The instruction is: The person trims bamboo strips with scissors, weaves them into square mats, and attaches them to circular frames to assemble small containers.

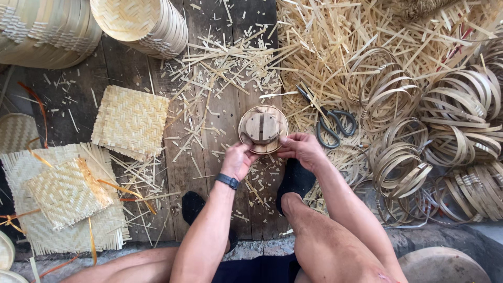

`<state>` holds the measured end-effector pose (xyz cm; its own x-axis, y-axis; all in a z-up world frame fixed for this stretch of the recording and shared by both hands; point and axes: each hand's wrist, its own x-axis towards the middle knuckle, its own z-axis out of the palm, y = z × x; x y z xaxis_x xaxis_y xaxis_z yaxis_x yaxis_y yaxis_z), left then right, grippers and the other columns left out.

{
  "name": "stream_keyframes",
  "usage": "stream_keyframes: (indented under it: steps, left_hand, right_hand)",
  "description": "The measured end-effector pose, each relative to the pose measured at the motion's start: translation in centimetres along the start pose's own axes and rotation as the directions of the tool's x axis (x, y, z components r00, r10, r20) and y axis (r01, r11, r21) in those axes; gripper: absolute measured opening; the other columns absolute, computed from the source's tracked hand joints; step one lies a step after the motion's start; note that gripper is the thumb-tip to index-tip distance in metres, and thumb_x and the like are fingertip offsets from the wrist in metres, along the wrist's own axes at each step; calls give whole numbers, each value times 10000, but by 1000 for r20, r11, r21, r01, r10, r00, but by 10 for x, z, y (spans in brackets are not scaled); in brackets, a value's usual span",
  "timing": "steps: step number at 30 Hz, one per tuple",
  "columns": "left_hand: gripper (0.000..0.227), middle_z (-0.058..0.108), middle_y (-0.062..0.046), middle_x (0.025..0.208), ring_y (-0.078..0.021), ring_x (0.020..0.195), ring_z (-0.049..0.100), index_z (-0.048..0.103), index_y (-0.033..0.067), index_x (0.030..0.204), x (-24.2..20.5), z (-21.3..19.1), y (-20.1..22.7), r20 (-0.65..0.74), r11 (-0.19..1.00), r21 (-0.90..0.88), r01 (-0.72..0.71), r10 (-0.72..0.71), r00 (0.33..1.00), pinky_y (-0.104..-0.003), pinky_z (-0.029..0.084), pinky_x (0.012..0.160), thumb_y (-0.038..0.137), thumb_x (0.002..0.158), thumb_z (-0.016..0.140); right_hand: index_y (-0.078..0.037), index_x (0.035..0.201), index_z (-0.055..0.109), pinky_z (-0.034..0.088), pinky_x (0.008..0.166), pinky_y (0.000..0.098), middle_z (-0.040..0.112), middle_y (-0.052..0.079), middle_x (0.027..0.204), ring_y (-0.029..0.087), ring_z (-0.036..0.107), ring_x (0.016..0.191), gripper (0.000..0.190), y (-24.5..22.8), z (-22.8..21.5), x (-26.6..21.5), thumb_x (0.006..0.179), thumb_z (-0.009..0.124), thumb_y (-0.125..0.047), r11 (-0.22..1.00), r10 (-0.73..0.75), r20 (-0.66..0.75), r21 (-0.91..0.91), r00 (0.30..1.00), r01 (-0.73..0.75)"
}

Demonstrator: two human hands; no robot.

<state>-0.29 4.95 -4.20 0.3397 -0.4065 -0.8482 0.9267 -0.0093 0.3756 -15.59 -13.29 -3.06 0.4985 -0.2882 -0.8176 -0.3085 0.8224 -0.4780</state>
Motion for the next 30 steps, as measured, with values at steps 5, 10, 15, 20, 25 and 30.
stream_keyframes:
  steps: [5, 10, 15, 20, 25, 30]
  left_hand:
    - [219, 737, -154, 1069, -275, 921, 738, 629, -43, 1170, 6, 7, -27, -83, 989, 141, -48, 61, 995, -424, 631, 802, 87, 1003, 572]
    - [199, 732, -152, 1061, -244, 879, 735, 659, -43, 1147, 6, 9, -27, -162, 973, 228, -48, 86, 983, -392, 648, 735, 83, 1006, 595]
    - [326, 785, -153, 1100, -232, 909, 743, 698, 37, 1285, -18, 11, 13, 211, 637, 629, -446, 413, 886, -318, 633, 787, 102, 974, 623]
    - [503, 750, -187, 1135, -256, 996, 745, 654, 4, 1295, -43, 36, 46, 578, 387, 621, -681, 361, 732, -378, 624, 850, 279, 884, 746]
    - [677, 767, -173, 1025, -238, 909, 764, 704, 56, 1265, -37, 80, 44, 441, 188, 794, -578, 476, 761, -372, 630, 750, 629, 938, 552]
    - [786, 796, -155, 862, -240, 797, 794, 767, 79, 1175, -27, 85, 45, 334, 208, 830, -517, 557, 761, -371, 622, 662, 747, 897, 461]
  right_hand:
    - [62, 932, 619, 648, 603, 414, 703, 178, 846, 316, 725, 698, 192, 20, 8, 20, 923, 715, -105, 992, 10, -142, -125, 990, -28]
    - [90, 919, 616, 650, 575, 405, 706, 187, 831, 330, 729, 686, 239, 21, 10, 17, 914, 732, -118, 991, -47, -141, -132, 989, 28]
    - [126, 1076, 637, 642, 585, 377, 706, 205, 926, 279, 729, 748, 506, -5, 22, -8, 1009, 611, -375, 954, -55, -157, -299, 986, 6]
    - [64, 1371, 372, 654, 732, 368, 662, 236, 1155, 273, 741, 964, 867, -24, 45, -31, 804, 762, -463, 801, -202, -31, -580, 979, 147]
    - [102, 1354, 323, 606, 804, 367, 674, 287, 1115, 312, 734, 973, 1045, -22, 72, -37, 735, 812, -584, 624, -263, -29, -768, 964, 147]
    - [41, 1266, 416, 601, 777, 388, 716, 262, 1041, 308, 749, 917, 912, -26, 85, -33, 669, 817, -521, 666, -312, -108, -733, 944, 136]
